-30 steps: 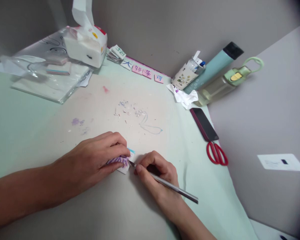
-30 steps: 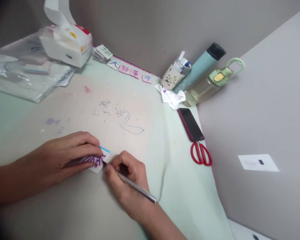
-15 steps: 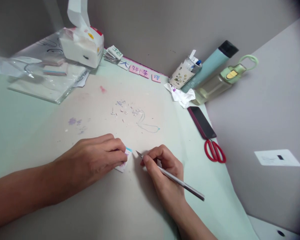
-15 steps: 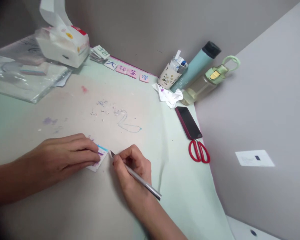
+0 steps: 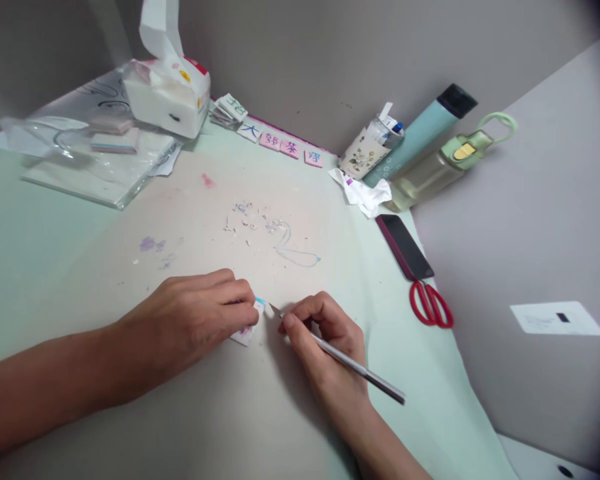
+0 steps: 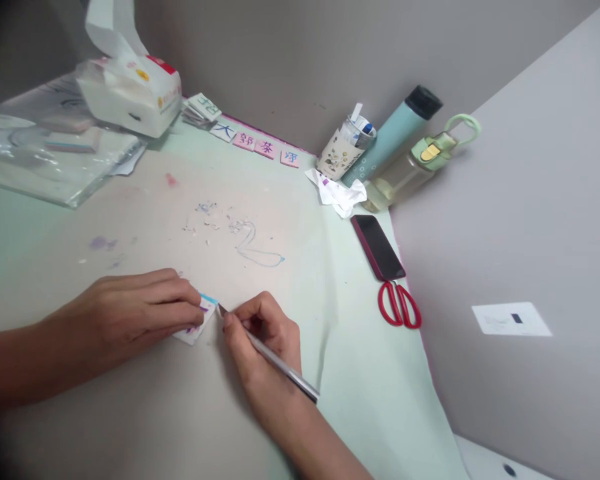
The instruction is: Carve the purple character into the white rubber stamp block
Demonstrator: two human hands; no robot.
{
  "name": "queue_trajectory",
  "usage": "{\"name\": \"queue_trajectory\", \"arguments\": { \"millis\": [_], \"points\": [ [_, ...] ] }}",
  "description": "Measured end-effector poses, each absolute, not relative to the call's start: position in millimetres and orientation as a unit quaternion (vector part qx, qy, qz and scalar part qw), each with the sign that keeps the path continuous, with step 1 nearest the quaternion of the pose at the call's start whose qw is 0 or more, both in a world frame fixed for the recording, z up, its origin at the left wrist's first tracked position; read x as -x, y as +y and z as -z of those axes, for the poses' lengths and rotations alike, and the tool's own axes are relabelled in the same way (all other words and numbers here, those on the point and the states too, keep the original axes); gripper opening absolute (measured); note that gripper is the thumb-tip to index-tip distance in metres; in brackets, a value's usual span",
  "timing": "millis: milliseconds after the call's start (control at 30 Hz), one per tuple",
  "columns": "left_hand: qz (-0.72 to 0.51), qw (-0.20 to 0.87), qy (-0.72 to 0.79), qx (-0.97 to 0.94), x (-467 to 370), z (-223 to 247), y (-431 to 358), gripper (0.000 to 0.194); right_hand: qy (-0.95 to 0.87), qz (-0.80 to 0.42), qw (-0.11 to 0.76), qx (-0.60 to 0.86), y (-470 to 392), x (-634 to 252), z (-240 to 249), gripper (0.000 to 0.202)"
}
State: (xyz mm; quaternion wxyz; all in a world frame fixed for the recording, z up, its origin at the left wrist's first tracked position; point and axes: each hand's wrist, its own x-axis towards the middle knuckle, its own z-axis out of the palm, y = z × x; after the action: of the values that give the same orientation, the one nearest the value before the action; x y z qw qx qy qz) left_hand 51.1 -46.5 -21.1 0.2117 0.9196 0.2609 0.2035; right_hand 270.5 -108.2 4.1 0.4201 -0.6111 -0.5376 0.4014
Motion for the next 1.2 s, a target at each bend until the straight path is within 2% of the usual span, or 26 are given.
{"name": "queue_trajectory", "arguments": {
  "millis": [333, 433, 600, 867, 1000, 1200],
  "points": [
    [-0.210, 0.252, 0.290, -0.899, -59, 40, -44, 0.024, -0.530, -0.400, 0.427, 0.614, -110, -270, -3, 0.019],
    [-0.215, 0.243, 0.296, -0.898, -59, 40, -44, 0.021, -0.520, -0.405, 0.455, 0.599, -109, -270, 0, 0.004],
    [-0.217, 0.252, 0.282, -0.900, -58, 36, -42, 0.026, -0.521, -0.423, 0.467, 0.576, -109, -273, 4, 0.011],
    [-0.211, 0.261, 0.280, -0.900, -56, 31, -42, 0.024, -0.576, -0.379, 0.411, 0.597, -109, -272, 0, 0.017],
    [-0.216, 0.257, 0.273, -0.902, -57, 33, -42, 0.025, -0.627, -0.344, 0.388, 0.582, -110, -274, 2, 0.009],
    [-0.226, 0.226, 0.295, -0.900, -61, 40, -44, 0.023, -0.727, -0.271, 0.332, 0.536, -111, -273, 14, 0.055]
  ]
}}
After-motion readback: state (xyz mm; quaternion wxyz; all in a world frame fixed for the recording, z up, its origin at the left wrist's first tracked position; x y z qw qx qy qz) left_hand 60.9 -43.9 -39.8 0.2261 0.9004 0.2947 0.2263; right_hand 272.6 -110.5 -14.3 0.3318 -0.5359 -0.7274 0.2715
